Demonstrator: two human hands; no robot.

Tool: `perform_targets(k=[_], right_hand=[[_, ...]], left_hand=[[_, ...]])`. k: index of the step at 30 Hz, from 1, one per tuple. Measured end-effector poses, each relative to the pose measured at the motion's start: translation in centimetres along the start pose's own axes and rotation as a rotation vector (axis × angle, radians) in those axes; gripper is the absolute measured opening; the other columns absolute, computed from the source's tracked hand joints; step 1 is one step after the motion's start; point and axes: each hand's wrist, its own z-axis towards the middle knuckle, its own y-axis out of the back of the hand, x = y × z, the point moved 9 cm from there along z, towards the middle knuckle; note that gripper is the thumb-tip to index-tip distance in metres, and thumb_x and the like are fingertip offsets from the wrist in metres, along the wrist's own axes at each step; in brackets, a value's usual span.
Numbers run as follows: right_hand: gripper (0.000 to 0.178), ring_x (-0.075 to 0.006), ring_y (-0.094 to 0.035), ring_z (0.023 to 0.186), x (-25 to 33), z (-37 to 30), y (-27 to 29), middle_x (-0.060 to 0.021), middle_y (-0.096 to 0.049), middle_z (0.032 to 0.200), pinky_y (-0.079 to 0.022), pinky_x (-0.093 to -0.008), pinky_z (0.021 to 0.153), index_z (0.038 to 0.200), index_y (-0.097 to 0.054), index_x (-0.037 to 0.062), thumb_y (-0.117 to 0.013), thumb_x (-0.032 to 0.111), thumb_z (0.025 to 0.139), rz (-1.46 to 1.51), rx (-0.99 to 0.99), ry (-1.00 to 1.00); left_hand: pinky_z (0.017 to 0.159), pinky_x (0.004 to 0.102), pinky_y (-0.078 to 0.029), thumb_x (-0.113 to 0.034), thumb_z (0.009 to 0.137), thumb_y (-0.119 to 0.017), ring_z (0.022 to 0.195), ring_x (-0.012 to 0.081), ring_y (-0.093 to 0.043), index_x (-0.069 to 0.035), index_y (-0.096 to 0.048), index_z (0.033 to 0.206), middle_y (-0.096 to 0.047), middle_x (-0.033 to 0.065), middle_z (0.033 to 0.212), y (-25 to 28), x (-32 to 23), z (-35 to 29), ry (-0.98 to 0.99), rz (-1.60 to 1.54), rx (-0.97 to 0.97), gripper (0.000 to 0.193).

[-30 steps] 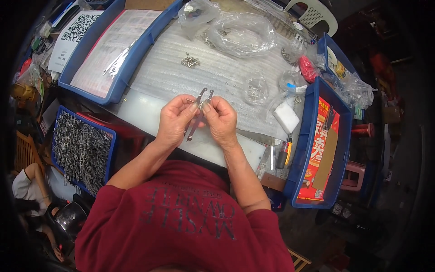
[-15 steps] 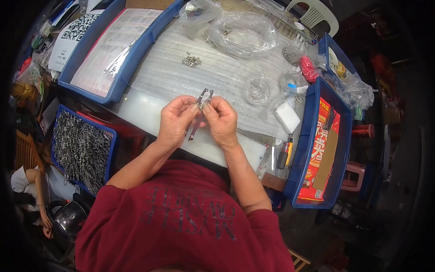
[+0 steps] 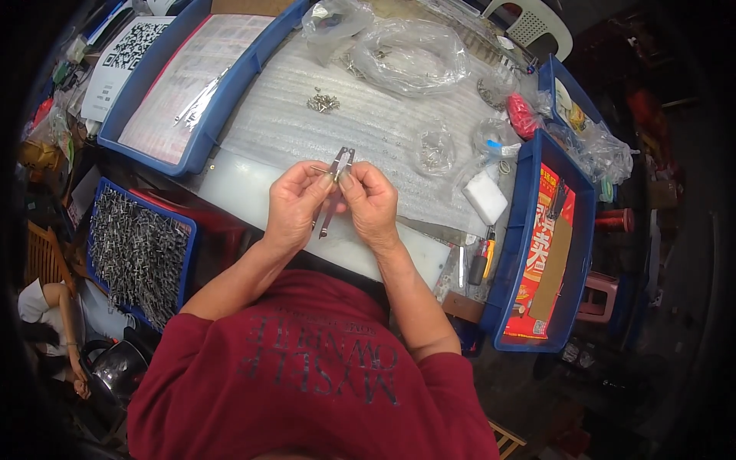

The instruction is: The worker is assembling or sorting small metal components at a manual workstation.

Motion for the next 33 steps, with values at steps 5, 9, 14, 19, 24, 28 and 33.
perform_targets(k=[5, 9, 14, 19, 24, 28, 33], right_hand=[[0.010, -0.0034, -0.043, 0.053, 0.3, 0.1, -0.1, -0.0011, -0.049, 0.065, -0.036, -0.0149, 0.045, 0.073, -0.047, 0.0009, -0.048, 0.010, 0.078, 0.012, 0.037, 0.041], [0.010, -0.0041, -0.044, 0.053, 0.6, 0.0, -0.2, -0.0017, -0.050, 0.066, -0.037, -0.0149, 0.045, 0.074, -0.047, 0.0004, -0.048, 0.009, 0.077, -0.037, 0.025, 0.071], [0.012, -0.0041, -0.042, 0.052, 0.2, -0.1, -0.1, -0.0002, -0.049, 0.065, -0.035, -0.0150, 0.046, 0.077, -0.049, 0.0000, -0.049, 0.013, 0.077, -0.021, 0.021, 0.032], [0.014, -0.0038, -0.042, 0.051, -0.1, -0.2, -0.1, -0.0005, -0.049, 0.065, -0.035, -0.0143, 0.045, 0.079, -0.048, -0.0002, -0.049, 0.013, 0.077, 0.024, -0.024, 0.011], [0.013, -0.0036, -0.042, 0.052, -0.3, -0.2, -0.2, -0.0005, -0.049, 0.065, -0.035, -0.0141, 0.046, 0.079, -0.049, 0.0000, -0.048, 0.013, 0.078, -0.007, -0.028, 0.028], [0.014, -0.0034, -0.042, 0.052, -0.4, 0.1, -0.2, -0.0007, -0.050, 0.065, -0.035, -0.0142, 0.046, 0.079, -0.049, -0.0001, -0.048, 0.014, 0.078, 0.039, -0.011, 0.014], [0.013, -0.0042, -0.043, 0.054, -0.2, 0.1, 0.0, -0.0010, -0.050, 0.065, -0.036, -0.0155, 0.047, 0.079, -0.049, 0.0000, -0.048, 0.013, 0.078, -0.003, -0.020, 0.022]], left_hand=[[0.051, 0.0184, -0.045, -0.006, 0.077, -0.047, 0.061, 0.0069, -0.051, 0.001, -0.048, 0.084, -0.053, 0.0045, 0.074, -0.1, -0.1, 0.1, 0.006, -0.016, -0.010, 0.010], [0.051, 0.0185, -0.045, -0.006, 0.077, -0.047, 0.060, 0.0068, -0.051, 0.001, -0.048, 0.084, -0.053, 0.0046, 0.074, -0.1, 0.0, 0.0, -0.004, -0.023, 0.006, 0.010], [0.051, 0.0186, -0.045, -0.006, 0.077, -0.047, 0.060, 0.0068, -0.051, 0.001, -0.048, 0.084, -0.053, 0.0046, 0.073, 0.0, 0.0, 0.0, -0.019, -0.008, 0.017, 0.010], [0.052, 0.0189, -0.046, -0.005, 0.077, -0.047, 0.061, 0.0071, -0.051, 0.002, -0.048, 0.085, -0.053, 0.0048, 0.073, 0.1, 0.1, -0.1, -0.015, -0.013, 0.001, 0.010], [0.053, 0.0195, -0.047, -0.005, 0.077, -0.047, 0.063, 0.0074, -0.051, 0.002, -0.047, 0.085, -0.053, 0.0053, 0.075, 0.4, -0.2, 0.0, -0.037, -0.014, -0.003, 0.011], [0.054, 0.0197, -0.047, -0.004, 0.076, -0.047, 0.063, 0.0072, -0.051, 0.003, -0.048, 0.085, -0.053, 0.0053, 0.075, 0.3, -0.2, 0.0, -0.021, -0.031, -0.019, 0.011], [0.054, 0.0195, -0.046, -0.004, 0.076, -0.048, 0.062, 0.0075, -0.051, 0.002, -0.049, 0.084, -0.053, 0.0049, 0.074, 0.4, -0.2, 0.1, 0.015, -0.021, -0.016, 0.010]])
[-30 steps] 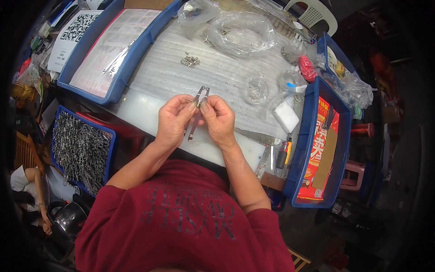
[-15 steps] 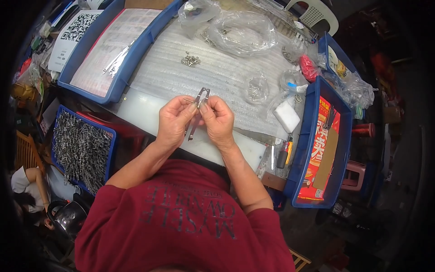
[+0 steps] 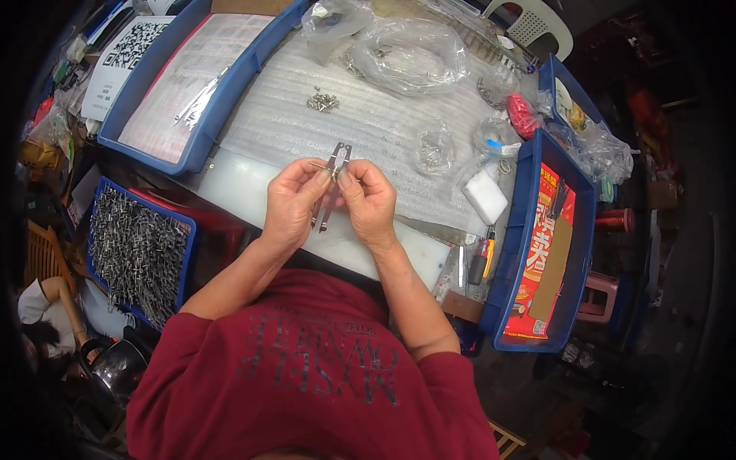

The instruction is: The worker is assembling or sorting small metal components at a manual workstation.

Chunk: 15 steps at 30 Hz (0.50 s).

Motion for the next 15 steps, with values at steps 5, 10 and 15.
perform_targets(k=[5, 10, 15], right_hand=[[0.012, -0.0049, -0.044, 0.054, -0.01, 0.01, 0.24, -0.0006, -0.049, 0.064, -0.037, -0.0165, 0.049, 0.076, -0.049, 0.0006, -0.049, 0.012, 0.077, -0.064, -0.001, 0.040], [0.011, -0.0047, -0.043, 0.055, 0.08, -0.08, 0.41, -0.0001, -0.048, 0.064, -0.037, -0.0165, 0.049, 0.075, -0.049, 0.0011, -0.049, 0.012, 0.077, -0.044, -0.010, 0.066], [0.011, -0.0043, -0.042, 0.055, -0.04, -0.15, 0.27, 0.0004, -0.048, 0.065, -0.036, -0.0160, 0.048, 0.077, -0.049, 0.0011, -0.049, 0.012, 0.077, -0.020, -0.021, 0.060]], left_hand=[[0.046, 0.0145, -0.034, -0.004, 0.075, -0.049, 0.055, 0.0040, -0.045, -0.001, -0.049, 0.084, -0.051, 0.0009, 0.070, -0.28, -0.02, -0.12, -0.006, 0.027, -0.033, 0.009], [0.054, 0.0190, -0.044, -0.003, 0.075, -0.049, 0.060, 0.0073, -0.051, 0.002, -0.049, 0.083, -0.053, 0.0041, 0.072, -0.15, 0.07, -0.08, -0.063, 0.006, -0.035, 0.009], [0.054, 0.0185, -0.043, -0.003, 0.075, -0.049, 0.060, 0.0064, -0.050, 0.002, -0.049, 0.083, -0.053, 0.0036, 0.072, -0.09, 0.22, -0.06, -0.061, -0.003, -0.035, 0.009]])
